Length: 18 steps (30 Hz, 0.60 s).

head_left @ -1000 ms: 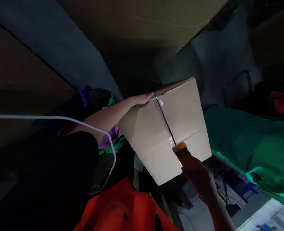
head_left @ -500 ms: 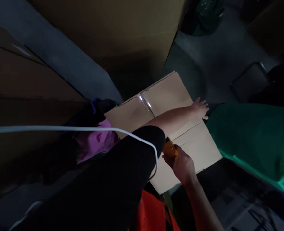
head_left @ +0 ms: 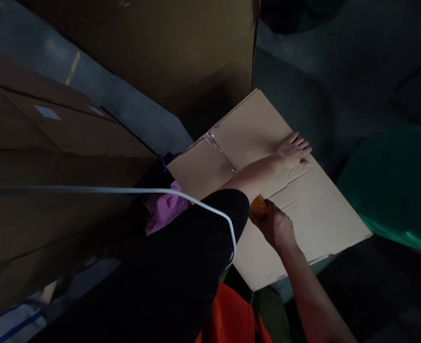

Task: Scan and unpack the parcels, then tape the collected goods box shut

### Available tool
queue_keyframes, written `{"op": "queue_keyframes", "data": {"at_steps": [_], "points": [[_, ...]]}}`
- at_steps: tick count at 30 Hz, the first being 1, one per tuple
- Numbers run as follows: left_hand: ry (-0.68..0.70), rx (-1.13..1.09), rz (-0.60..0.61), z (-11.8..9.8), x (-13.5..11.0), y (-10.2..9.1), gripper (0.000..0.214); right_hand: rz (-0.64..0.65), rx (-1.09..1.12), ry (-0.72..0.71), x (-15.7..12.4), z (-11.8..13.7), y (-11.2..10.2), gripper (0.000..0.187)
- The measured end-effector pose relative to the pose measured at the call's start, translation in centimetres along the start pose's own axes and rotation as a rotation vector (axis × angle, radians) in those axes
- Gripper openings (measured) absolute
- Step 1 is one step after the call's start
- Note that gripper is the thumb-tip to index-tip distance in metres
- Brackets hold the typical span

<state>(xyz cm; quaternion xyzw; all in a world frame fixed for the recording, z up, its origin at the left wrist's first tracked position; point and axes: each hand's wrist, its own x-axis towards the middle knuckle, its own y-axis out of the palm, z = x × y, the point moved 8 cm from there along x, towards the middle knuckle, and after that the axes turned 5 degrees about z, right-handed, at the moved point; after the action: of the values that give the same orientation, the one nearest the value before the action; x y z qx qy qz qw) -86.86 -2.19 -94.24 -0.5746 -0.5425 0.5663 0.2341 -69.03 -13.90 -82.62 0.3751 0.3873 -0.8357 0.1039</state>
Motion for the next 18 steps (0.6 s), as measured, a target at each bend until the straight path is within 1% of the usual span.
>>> {"op": "queue_keyframes", "data": {"at_steps": [4, 10, 12, 15, 18], "points": [[-0.012, 0.000, -0.010, 0.0, -0.3, -0.2, 0.069, -0.068, 0.021, -0.057, 0.2, -0.6, 0.6, 0.060], [-0.030, -0.001, -0.040, 0.0, -0.5, 0.0, 0.068, -0.107, 0.045, -0.088, 0.4, -1.1, 1.3, 0.062], [-0.026, -0.019, -0.061, 0.0, -0.5, 0.0, 0.067, -0.121, 0.058, -0.094, 0.1, -1.7, 1.7, 0.064], [-0.016, -0.085, -0.071, 0.0, -0.6, 0.0, 0.065, -0.099, 0.060, -0.044, -1.2, -4.4, 2.6, 0.067], [-0.037, -0.218, -0.020, 0.1, -0.6, 0.1, 0.068, -0.058, 0.077, -0.015, -4.1, -8.5, 3.6, 0.070]]}}
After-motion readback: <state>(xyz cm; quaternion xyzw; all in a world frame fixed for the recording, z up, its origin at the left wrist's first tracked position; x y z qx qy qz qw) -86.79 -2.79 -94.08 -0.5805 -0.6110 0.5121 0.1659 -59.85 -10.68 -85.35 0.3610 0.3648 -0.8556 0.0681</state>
